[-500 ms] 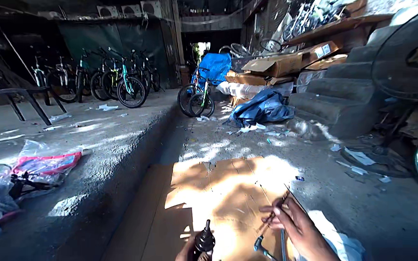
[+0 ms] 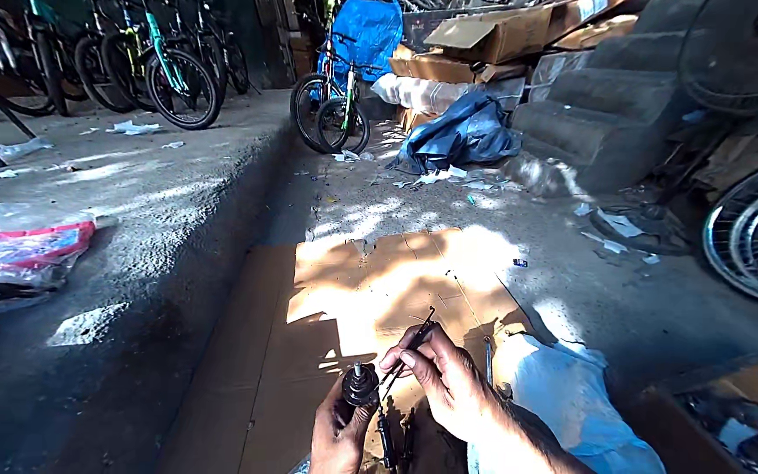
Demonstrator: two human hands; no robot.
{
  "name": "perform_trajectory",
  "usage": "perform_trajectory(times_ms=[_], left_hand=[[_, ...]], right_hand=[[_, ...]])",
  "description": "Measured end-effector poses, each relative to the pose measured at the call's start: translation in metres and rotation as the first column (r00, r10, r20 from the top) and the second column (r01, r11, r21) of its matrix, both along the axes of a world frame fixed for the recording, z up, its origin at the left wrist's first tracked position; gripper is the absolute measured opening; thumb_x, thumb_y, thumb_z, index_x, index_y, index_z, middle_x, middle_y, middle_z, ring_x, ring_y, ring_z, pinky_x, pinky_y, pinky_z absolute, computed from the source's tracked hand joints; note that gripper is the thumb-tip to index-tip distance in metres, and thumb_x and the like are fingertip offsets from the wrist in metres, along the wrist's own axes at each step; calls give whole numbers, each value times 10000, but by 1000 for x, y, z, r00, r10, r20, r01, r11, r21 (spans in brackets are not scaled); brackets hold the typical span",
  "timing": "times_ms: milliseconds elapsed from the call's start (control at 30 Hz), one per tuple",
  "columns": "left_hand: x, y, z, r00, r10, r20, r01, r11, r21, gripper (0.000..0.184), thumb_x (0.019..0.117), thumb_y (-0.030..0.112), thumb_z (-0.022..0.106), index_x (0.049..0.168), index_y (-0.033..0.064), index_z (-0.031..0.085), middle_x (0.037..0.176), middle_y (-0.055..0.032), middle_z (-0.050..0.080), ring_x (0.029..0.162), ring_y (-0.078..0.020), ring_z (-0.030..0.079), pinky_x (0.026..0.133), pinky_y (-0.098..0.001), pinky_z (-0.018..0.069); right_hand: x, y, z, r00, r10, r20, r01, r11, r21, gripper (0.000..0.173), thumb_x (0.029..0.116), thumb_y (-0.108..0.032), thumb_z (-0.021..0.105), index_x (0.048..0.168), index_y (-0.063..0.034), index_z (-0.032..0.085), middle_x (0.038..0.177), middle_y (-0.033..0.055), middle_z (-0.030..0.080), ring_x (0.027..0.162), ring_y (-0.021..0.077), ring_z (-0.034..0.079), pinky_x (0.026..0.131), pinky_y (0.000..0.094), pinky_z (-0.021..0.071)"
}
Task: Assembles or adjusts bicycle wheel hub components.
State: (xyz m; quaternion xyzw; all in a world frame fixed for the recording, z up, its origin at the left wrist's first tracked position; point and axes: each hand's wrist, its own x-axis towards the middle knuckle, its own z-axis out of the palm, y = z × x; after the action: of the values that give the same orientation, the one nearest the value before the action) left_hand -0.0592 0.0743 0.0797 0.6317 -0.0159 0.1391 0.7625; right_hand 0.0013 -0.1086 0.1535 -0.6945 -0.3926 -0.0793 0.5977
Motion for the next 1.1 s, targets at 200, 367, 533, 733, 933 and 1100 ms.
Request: perform_trajectory(times_ms=[200, 367, 533, 733, 933, 1100], left_hand=[[1, 5, -5, 1000, 5, -22, -4, 999, 48, 372, 908, 93, 668, 1238, -70, 613, 1051, -129, 730, 925, -196, 722, 848, -346, 617], [6, 6, -17, 996, 91, -27, -77, 942, 326, 394, 868, 182, 669, 1222, 9, 661, 1092, -70, 722, 984, -141, 709, 854, -305, 615], [10, 3, -22, 984, 173, -29, -141, 877, 460, 384, 866, 215, 643, 1204, 35, 675, 1075, -52, 706, 976, -111, 689, 863, -289, 591], [10, 10, -14, 983, 173, -68, -148, 951, 271, 335, 897, 139, 663, 1194, -16, 657, 985, -73, 747, 876, -142, 730, 795, -297, 621], [8, 11, -6, 989, 124, -85, -118, 991, 67, 331, 882, 45, 651, 1191, -75, 632, 987, -134, 731, 885, -188, 723, 814, -321, 616], [10, 12, -10, 992, 125, -1, -123, 974, 189, 360, 835, 32, 659, 1183, -61, 650, 1021, -101, 738, 912, -153, 726, 813, -289, 619]], right_hand=[[4, 4, -6, 997, -70, 31, 73, 990, -123, 168, 1098, -194, 477, 1194, -84, 560, 1037, -18, 729, 924, 87, 719, 815, 286, 633], [0, 7, 27, 970, -236, 59, 219, 743, -633, 279, 1093, -352, 422, 1173, -130, 570, 806, 13, 640, 742, 163, 665, 690, 364, 560], [3, 21, 33, 963, -269, 8, 162, 557, -815, 300, 1085, -313, 435, 1241, -78, 537, 834, 112, 655, 836, 299, 695, 753, 462, 552], [10, 14, -3, 997, -67, -30, 10, 533, -846, 245, 1080, -251, 454, 1223, -75, 548, 886, 161, 668, 851, 368, 695, 743, 546, 556], [12, 5, 1, 980, -199, -10, 132, 688, -714, 256, 1086, -298, 446, 1180, -128, 613, 869, 63, 682, 816, 231, 690, 735, 439, 563], [5, 13, -11, 941, -254, 225, 335, 802, -495, 197, 1069, -266, 510, 1164, -147, 635, 833, 7, 684, 718, 152, 686, 631, 355, 583]])
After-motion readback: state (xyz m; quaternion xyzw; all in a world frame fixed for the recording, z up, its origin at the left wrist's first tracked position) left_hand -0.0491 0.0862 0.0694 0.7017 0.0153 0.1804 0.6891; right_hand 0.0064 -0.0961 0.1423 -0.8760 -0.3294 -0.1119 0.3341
